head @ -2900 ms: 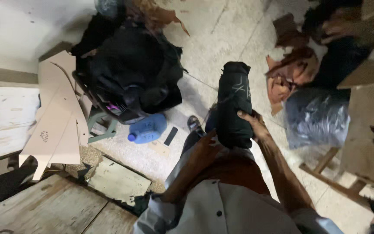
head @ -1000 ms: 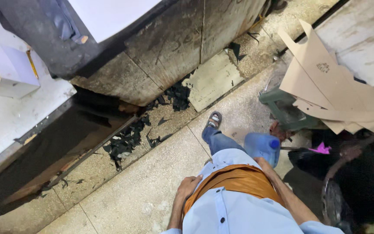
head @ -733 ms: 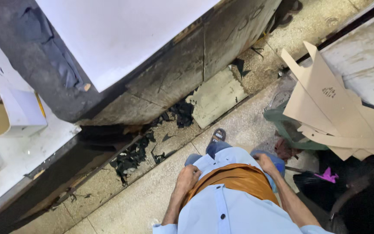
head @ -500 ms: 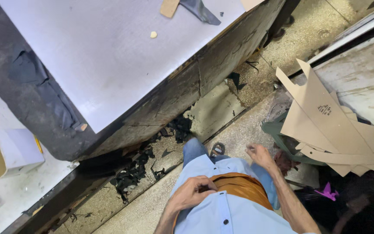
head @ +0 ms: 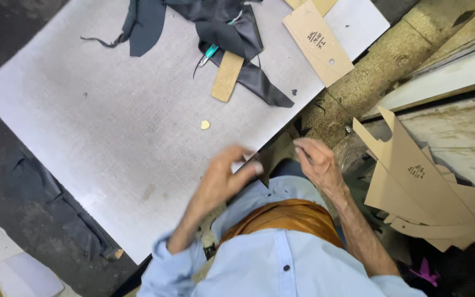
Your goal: The person uses a cardboard template and a utility knife to cut shapes from black fabric on a worktable. After cutting, they stack the pieces, roll them, tie the bundle with a strip of fabric, and mark it with a chalk-like tool.
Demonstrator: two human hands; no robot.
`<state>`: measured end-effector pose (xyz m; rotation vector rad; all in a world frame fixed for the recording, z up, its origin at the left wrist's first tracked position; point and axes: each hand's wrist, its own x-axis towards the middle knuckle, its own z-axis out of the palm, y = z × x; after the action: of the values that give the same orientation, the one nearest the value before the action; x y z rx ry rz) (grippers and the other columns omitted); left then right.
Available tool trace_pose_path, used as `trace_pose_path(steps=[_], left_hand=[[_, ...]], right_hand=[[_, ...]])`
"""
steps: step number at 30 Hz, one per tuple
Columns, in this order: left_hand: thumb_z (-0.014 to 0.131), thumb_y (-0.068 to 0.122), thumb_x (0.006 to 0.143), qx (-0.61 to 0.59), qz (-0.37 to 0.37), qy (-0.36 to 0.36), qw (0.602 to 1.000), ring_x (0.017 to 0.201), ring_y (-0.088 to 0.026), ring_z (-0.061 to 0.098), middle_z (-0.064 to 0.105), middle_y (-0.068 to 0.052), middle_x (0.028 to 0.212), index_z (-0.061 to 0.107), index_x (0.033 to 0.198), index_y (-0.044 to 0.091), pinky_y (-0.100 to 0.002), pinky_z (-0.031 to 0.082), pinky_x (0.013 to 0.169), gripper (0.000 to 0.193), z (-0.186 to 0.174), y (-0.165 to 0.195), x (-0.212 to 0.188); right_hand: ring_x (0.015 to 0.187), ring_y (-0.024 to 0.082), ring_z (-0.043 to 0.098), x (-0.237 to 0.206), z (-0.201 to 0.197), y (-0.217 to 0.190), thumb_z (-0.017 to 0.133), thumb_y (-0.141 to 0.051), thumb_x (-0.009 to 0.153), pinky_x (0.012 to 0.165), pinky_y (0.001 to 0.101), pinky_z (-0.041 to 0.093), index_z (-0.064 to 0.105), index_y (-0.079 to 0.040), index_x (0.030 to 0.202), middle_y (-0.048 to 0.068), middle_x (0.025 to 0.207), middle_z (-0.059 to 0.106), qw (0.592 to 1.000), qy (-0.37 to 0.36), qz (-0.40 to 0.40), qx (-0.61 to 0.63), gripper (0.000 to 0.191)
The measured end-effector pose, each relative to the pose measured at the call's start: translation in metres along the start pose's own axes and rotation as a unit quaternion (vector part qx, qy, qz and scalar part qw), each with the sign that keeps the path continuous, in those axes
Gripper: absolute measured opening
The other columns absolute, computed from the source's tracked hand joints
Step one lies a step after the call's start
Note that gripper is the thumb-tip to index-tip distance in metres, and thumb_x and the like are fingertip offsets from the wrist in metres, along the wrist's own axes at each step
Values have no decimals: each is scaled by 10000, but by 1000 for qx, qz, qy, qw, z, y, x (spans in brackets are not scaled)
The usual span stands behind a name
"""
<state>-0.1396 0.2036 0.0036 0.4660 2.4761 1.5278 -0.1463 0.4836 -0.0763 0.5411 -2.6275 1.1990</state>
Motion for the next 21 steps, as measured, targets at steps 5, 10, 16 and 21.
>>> trace_pose_path(steps=[5,10,16,21], left_hand=[[895,375,812,236,46,271,932,1041,-388,570,577,-241,1198,530,1354,-100,-500,495,873,808,-67,-58,163],[882,286,815,285,-20,259,922,874,-333,575,626,-173,998,657,1012,-10,-482,491,779,421,-87,-96,233],[691,185,1012,-36,-91,363,927,624,-105,471,505,20,696,541,790,126,-328,446,566,274,-145,-113,269],[564,321,1099,-157,-52,447,879,596,-108,593,564,-21,700,509,823,149,-311,617,555,330,-198,-119,231]], right_hand=[[1116,333,612,114,38,3,769,-111,885,945,476,476,654,35,1239,176,1229,647,992,-5,-88,-92,400],[1080,330,553,175,60,30,823,-175,853,912,498,424,636,49,1273,181,1240,592,986,-85,-110,-94,511],[1033,268,612,191,57,68,759,-8,870,916,427,460,696,5,1194,113,1135,668,985,-85,-141,-47,330],[1042,255,644,229,44,99,709,27,925,938,376,503,695,6,1199,117,1126,690,986,-118,-117,-6,275]])
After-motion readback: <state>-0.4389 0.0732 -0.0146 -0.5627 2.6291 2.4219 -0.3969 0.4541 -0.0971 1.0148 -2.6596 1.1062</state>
